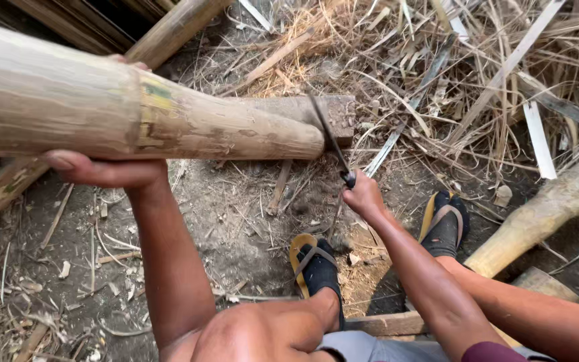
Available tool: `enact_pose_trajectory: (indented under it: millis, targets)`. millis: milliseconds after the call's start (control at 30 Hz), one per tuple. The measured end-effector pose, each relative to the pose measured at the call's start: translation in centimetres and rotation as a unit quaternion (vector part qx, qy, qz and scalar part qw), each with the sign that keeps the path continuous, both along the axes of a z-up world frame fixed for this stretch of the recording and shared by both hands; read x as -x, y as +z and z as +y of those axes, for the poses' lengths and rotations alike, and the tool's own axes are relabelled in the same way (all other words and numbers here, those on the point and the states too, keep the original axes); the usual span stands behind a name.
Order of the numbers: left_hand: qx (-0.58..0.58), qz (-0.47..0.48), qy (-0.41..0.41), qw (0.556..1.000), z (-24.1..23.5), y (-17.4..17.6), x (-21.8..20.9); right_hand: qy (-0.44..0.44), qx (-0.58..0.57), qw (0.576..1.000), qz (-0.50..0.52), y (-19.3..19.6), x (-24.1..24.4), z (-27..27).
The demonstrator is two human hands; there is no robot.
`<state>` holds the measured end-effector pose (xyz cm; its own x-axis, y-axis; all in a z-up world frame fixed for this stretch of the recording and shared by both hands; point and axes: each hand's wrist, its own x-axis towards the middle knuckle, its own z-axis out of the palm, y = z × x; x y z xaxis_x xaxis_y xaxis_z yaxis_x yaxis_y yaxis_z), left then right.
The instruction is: The person uses a curved blade to scrape and smooth a long wooden pole resting on a wooden block. The person repeatedly draws the blade along the pole's surface to remove material and refine its shape.
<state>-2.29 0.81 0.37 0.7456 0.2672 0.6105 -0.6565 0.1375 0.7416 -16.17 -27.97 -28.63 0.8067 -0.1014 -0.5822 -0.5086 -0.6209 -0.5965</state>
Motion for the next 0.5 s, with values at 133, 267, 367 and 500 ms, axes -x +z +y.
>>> enact_pose_trajectory:
  millis: [133, 267, 367, 500]
  targets:
    - [-0.010, 0.016, 0.035, 0.999, 3.7, 0.3, 1.0, -0.068, 0.098, 0.990, -0.082, 0.8, -1.5, -2.7]
    - [-0.034, 0.029, 0.205, 0.978, 7.5, 0.0, 2.3, -0.100, 0.155, 0.983, -0.006, 2.8, -2.9, -6.2]
    - [0.033, 0.032, 0.322, 0.946, 8.9, -0.4, 1.3, 0.006, 0.358, 0.911, -0.203, 5.0, -6.5, -6.3]
    - [0.112, 0.100, 0.383, 0.912, 11.0, -1.2, 2.6, 0.079, 0.106, 0.911, -0.391, 8.6, -10.5, -0.3]
